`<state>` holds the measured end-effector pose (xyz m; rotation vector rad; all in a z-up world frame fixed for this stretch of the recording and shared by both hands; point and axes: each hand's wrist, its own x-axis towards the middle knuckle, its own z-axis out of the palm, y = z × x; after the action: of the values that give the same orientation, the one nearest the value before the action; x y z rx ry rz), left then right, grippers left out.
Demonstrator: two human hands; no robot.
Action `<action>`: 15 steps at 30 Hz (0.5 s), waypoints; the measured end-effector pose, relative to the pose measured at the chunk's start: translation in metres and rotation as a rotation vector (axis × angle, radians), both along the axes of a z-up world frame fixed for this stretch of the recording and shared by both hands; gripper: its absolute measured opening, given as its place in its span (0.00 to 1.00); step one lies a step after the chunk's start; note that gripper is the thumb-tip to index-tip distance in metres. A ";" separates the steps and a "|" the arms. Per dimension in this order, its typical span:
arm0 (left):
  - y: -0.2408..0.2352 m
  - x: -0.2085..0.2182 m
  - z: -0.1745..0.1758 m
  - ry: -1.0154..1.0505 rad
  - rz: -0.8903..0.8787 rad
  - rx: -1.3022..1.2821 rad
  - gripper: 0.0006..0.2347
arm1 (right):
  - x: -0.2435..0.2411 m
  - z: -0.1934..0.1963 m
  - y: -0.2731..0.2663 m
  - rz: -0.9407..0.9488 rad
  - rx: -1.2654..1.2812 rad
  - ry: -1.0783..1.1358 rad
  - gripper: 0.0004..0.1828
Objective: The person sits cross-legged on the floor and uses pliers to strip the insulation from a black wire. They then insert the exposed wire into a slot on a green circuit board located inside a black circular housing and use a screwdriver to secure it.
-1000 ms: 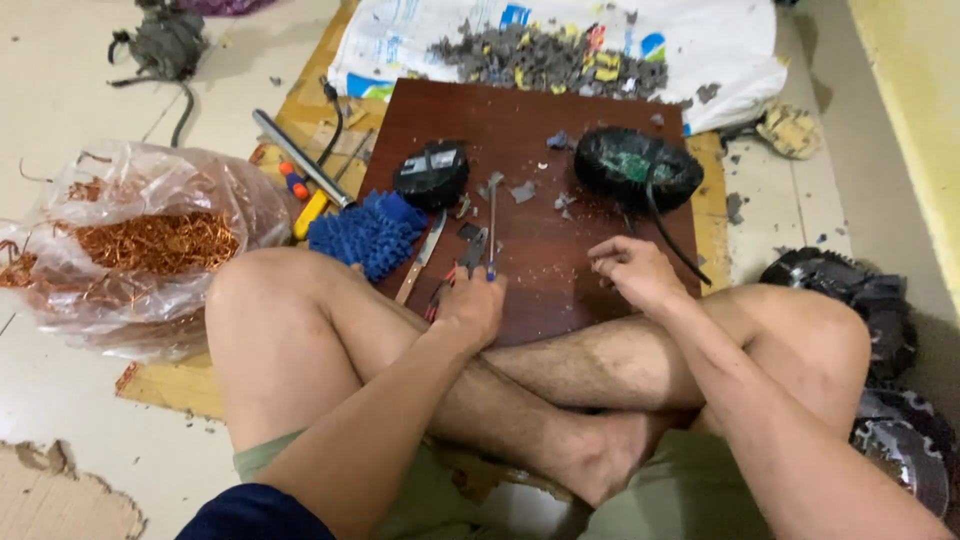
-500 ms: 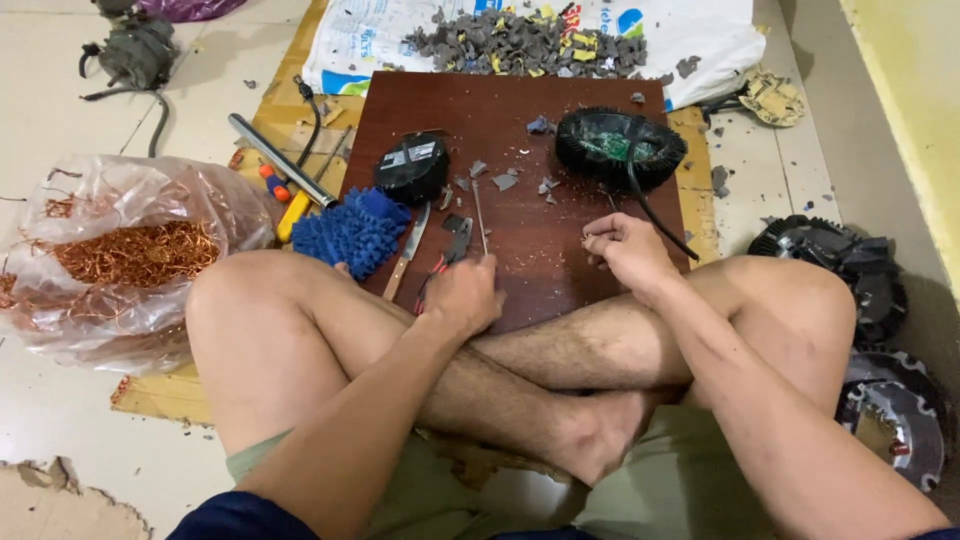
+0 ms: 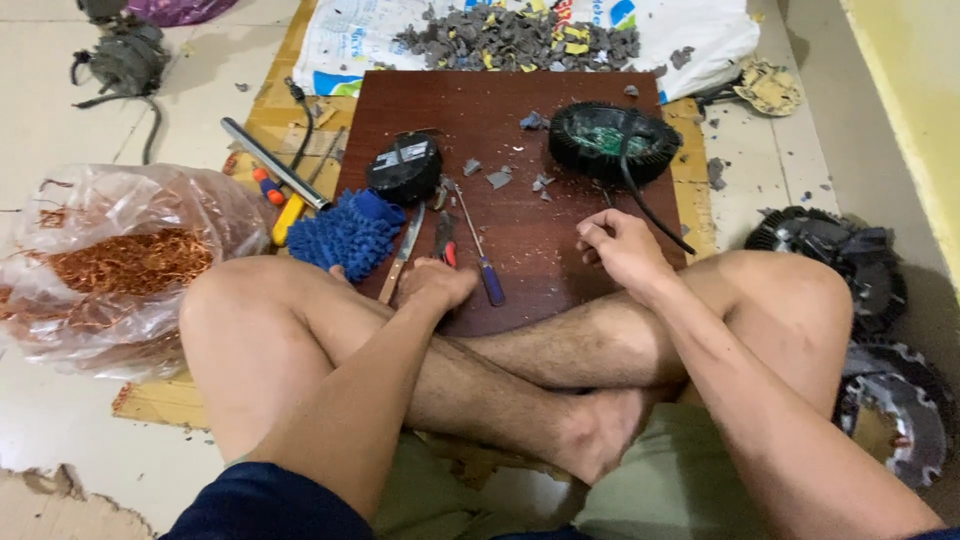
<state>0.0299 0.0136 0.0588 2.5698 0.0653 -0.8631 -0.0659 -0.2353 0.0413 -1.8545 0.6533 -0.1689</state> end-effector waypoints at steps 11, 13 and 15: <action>0.006 -0.031 0.023 -0.376 0.146 -0.374 0.20 | 0.012 -0.030 -0.012 0.034 0.216 0.032 0.20; 0.007 -0.036 0.029 -0.346 0.022 -0.308 0.22 | 0.015 -0.042 -0.025 0.028 0.311 0.022 0.20; 0.003 -0.039 0.023 -0.231 -0.145 -0.234 0.25 | 0.009 -0.042 -0.028 -0.016 0.401 -0.021 0.17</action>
<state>-0.0088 0.0168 0.0821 2.4543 -0.2774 -0.5782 -0.0573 -0.2631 -0.0007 -1.4609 0.6358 -0.0617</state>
